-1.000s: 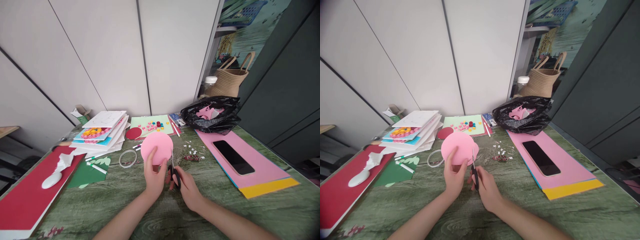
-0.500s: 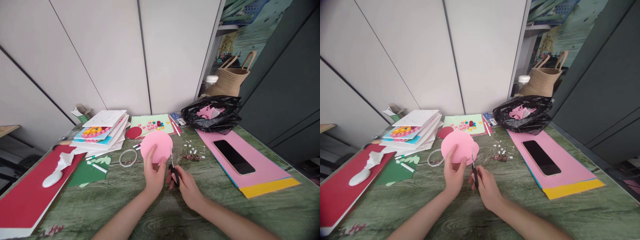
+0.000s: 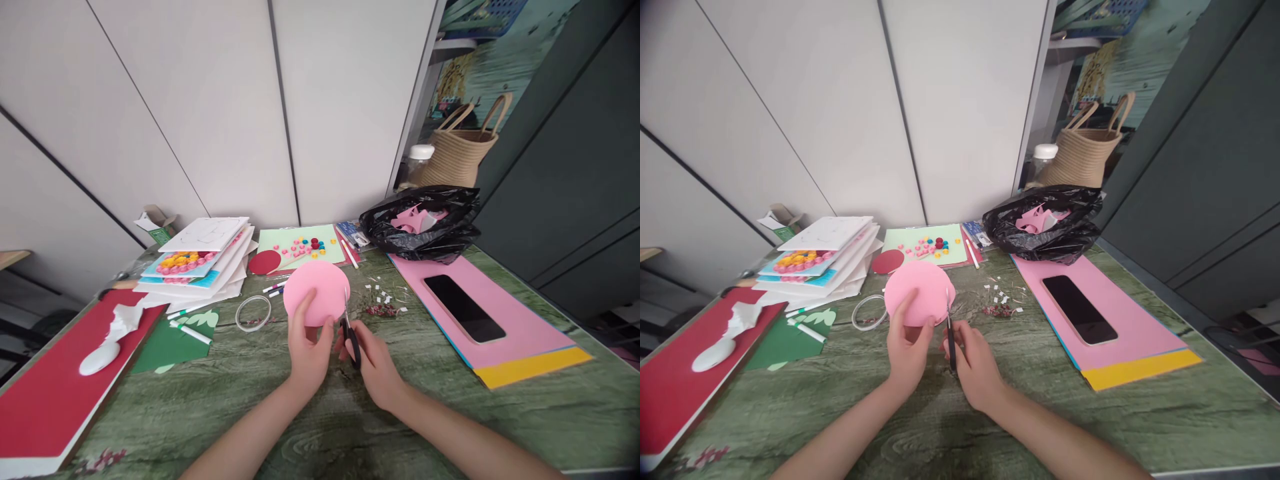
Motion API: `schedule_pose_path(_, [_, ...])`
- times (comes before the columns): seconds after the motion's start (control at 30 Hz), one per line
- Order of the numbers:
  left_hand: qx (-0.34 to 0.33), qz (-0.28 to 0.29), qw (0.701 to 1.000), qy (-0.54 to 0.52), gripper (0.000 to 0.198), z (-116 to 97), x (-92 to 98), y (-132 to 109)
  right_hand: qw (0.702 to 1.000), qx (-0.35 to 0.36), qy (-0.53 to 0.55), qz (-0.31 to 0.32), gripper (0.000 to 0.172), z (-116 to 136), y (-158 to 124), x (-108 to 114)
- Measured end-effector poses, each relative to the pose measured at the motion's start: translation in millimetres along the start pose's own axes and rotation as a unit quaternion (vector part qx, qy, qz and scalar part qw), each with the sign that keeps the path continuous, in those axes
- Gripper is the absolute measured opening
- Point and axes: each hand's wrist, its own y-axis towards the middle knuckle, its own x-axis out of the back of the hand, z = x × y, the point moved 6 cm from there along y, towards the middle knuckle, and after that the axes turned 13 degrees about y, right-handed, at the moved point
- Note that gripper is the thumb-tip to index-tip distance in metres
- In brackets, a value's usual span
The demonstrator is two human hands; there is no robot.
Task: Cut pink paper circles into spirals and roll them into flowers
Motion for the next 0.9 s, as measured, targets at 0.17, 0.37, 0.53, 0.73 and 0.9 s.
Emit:
schedule_pose_path(0.17, [-0.008,0.0,1.0,0.005,0.044,-0.4,-0.5,-0.9,1.0,0.007,-0.018,-0.002,0.015,0.6,-0.8,-0.1])
schedule_pose_path(0.37, [-0.002,0.001,1.0,0.002,0.042,-0.2,0.2,0.0,1.0,-0.001,-0.014,-0.004,0.015,0.2,-1.3,-0.7])
schedule_pose_path(0.53, [-0.009,-0.004,1.0,0.001,0.042,-0.9,0.9,0.8,1.0,-0.004,-0.019,-0.002,0.017,-1.9,-1.0,-0.6])
schedule_pose_path(0.73, [-0.009,0.002,1.0,-0.016,0.041,-0.6,1.3,1.9,1.0,-0.007,-0.022,0.002,0.017,-2.7,-0.5,-1.7])
schedule_pose_path(0.9, [0.004,0.006,1.0,-0.023,0.042,0.9,1.4,1.7,0.999,-0.013,-0.03,0.005,0.017,-3.8,-0.6,-2.0])
